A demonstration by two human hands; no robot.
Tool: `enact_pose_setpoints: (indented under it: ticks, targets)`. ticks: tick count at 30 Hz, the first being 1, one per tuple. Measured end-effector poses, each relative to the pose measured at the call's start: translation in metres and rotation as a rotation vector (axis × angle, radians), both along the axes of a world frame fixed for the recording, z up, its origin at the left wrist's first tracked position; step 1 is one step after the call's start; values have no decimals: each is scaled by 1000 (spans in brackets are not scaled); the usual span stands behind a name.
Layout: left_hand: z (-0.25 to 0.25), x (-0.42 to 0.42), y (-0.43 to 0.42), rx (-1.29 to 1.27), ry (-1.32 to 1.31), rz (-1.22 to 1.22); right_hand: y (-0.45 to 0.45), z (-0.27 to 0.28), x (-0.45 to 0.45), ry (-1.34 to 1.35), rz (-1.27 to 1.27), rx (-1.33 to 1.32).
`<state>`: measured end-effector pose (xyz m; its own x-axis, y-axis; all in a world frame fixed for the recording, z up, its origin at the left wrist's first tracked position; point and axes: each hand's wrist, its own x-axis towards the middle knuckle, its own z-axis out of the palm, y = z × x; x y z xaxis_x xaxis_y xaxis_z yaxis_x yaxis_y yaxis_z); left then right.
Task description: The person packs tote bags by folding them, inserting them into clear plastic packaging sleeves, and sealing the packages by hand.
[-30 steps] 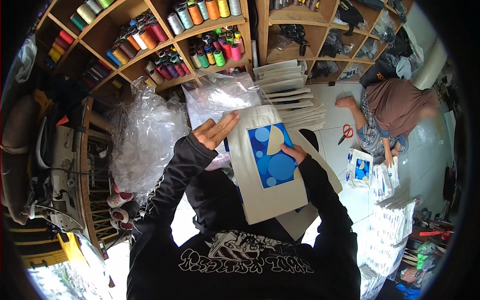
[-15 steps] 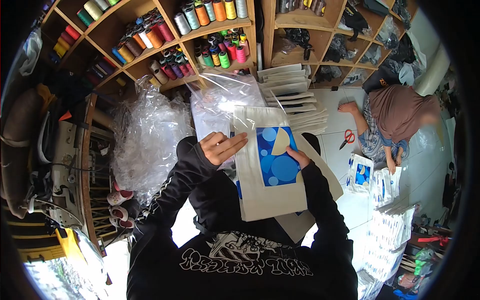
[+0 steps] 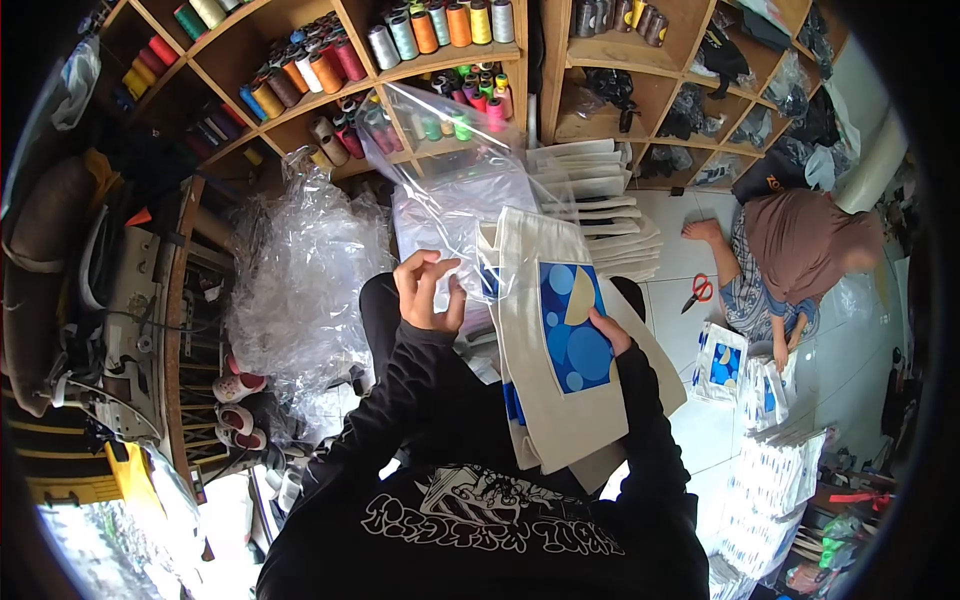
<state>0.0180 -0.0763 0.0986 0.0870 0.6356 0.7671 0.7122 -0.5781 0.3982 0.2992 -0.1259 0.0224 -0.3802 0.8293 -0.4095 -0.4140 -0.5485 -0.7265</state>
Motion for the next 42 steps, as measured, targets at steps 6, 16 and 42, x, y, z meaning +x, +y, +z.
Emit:
enact_pose_setpoints:
  ticks: [6,16,42]
  targets:
    - [-19,21,12,-124,-681,-140,2,6,-1,4,17,23]
    - [-21,6,-3,-200,-224,-178,1,-7,9,83,-27,88]
    - [-33,-16,11,-1191,-1381,-857,-5,25,-16,-229,37,199]
